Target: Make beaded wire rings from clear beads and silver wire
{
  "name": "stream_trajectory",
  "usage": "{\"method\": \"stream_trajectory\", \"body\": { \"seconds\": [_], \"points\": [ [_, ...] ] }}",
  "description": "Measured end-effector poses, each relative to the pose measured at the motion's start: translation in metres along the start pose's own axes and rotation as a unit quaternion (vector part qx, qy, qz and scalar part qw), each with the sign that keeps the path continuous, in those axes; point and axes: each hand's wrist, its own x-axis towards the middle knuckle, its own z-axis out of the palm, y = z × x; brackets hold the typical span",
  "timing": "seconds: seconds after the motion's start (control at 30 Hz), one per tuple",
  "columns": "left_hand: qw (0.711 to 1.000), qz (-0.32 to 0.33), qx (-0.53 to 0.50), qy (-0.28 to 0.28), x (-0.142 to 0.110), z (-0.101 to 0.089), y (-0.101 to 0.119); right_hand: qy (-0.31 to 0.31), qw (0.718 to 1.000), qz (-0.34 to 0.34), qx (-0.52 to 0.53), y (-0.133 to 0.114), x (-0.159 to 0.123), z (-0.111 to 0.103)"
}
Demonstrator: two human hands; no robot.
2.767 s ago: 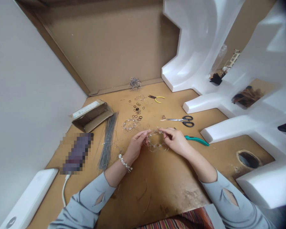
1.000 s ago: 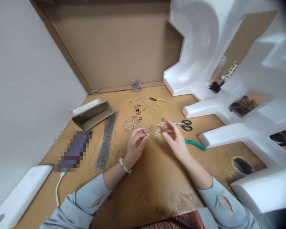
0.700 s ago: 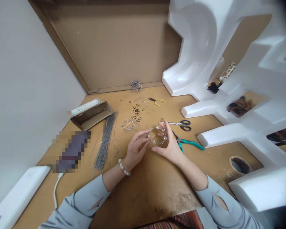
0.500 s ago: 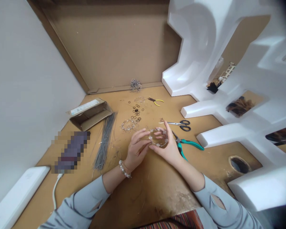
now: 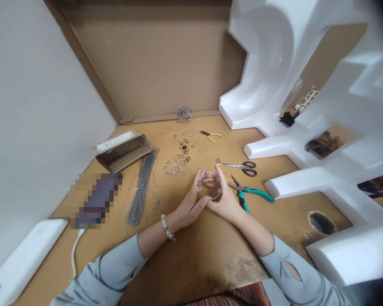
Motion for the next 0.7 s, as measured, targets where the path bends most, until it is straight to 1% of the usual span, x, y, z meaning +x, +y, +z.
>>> {"method": "stream_trajectory", "body": {
  "seconds": [0.07,0.13,0.23,0.4,0.47,0.57,0.63,0.7],
  "points": [
    [0.999,-0.02,-0.027,0.008,0.002,0.0,-0.001,0.006,1.0,0.001,-0.014,-0.001,0.0,0.0],
    [0.994,-0.051,-0.096,0.007,0.005,-0.001,0.0,0.011,0.999,0.016,-0.04,-0.002,0.0,-0.003],
    [0.972,-0.111,-0.207,0.003,0.011,-0.004,0.0,-0.003,0.996,0.051,-0.077,-0.002,0.001,-0.01],
    [0.952,-0.186,-0.24,0.049,0.017,-0.008,0.0,-0.043,0.992,0.082,-0.086,0.001,0.001,-0.016],
    [0.94,-0.197,-0.27,0.069,0.018,-0.008,-0.001,-0.056,0.991,0.103,-0.063,0.003,0.001,-0.016],
    [0.926,-0.195,-0.309,0.095,0.019,-0.007,-0.002,-0.065,0.987,0.149,0.022,0.006,0.001,-0.015],
    [0.916,-0.195,-0.334,0.105,0.019,-0.008,-0.004,-0.049,0.977,0.184,0.096,0.006,0.002,-0.016],
    [0.903,-0.199,-0.366,0.1,0.02,-0.008,-0.005,-0.009,0.958,0.229,0.17,0.005,0.004,-0.018]
  ]
}}
